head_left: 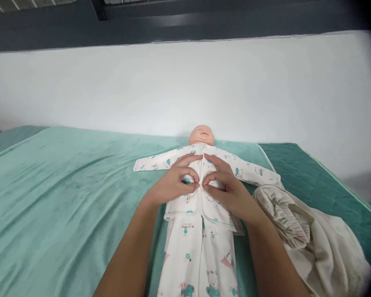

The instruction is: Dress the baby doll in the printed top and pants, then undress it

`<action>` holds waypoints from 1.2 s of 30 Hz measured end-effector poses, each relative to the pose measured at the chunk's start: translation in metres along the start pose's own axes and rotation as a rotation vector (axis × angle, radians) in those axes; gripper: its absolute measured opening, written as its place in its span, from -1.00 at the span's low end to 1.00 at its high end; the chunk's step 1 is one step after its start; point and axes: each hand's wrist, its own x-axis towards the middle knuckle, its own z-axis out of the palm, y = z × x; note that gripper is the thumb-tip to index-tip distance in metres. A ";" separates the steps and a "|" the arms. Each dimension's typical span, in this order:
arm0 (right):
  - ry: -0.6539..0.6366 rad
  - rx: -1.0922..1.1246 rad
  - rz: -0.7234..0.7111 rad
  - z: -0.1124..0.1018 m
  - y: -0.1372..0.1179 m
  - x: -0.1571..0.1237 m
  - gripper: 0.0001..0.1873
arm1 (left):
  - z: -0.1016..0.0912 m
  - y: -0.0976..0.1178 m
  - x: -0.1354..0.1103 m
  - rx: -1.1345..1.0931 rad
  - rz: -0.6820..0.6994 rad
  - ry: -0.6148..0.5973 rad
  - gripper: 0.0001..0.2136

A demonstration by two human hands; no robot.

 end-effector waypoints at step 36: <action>0.134 0.107 0.088 0.011 -0.002 0.004 -0.86 | 0.011 -0.007 0.004 -0.059 0.026 0.132 -0.93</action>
